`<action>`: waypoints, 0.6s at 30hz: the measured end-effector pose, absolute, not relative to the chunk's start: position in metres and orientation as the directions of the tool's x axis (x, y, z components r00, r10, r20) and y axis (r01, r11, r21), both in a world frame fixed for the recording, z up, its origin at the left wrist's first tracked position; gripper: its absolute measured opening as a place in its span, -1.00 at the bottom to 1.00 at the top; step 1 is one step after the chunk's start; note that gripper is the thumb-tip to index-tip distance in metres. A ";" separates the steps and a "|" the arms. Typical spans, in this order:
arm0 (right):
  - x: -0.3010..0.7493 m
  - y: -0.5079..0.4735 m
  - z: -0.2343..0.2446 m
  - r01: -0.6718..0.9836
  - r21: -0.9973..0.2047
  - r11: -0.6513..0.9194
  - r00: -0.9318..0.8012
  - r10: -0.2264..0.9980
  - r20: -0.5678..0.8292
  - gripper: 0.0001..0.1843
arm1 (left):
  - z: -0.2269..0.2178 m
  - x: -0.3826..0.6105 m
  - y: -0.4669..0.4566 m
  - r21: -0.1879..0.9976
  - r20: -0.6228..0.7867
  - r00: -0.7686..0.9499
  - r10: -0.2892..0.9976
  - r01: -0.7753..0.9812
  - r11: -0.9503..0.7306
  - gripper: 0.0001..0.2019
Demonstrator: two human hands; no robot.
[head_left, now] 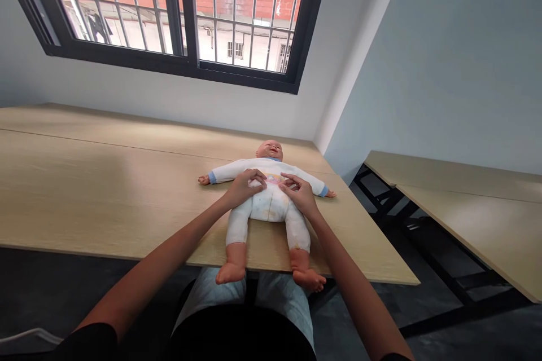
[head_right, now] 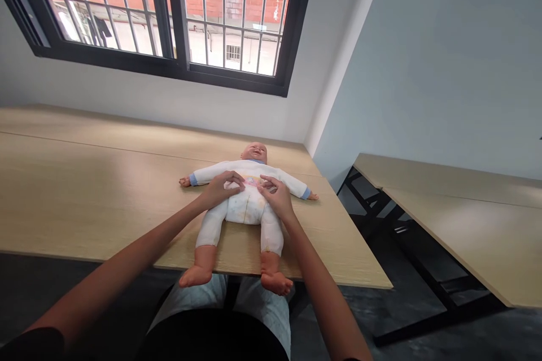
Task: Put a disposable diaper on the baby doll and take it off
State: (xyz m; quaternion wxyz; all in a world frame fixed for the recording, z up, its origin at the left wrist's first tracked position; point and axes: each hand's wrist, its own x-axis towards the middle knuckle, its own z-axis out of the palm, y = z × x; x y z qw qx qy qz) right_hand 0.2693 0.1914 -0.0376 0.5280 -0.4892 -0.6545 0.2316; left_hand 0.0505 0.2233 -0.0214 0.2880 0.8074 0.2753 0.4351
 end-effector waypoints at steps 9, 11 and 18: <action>0.272 0.189 -0.035 0.321 -0.870 0.374 -0.024 0.921 0.388 -0.27 | -0.025 0.051 0.224 0.704 0.536 0.490 0.688 0.191 -0.684 -0.73; 0.271 0.189 -0.033 0.299 -0.878 0.373 -0.003 0.921 0.390 -0.29 | -0.024 0.049 0.222 0.706 0.548 0.470 0.692 0.184 -0.684 -0.70; 0.262 0.187 -0.028 0.270 -0.874 0.403 0.121 0.887 0.446 -0.58 | -0.017 0.045 0.214 0.712 0.603 0.382 0.701 0.139 -0.688 -0.81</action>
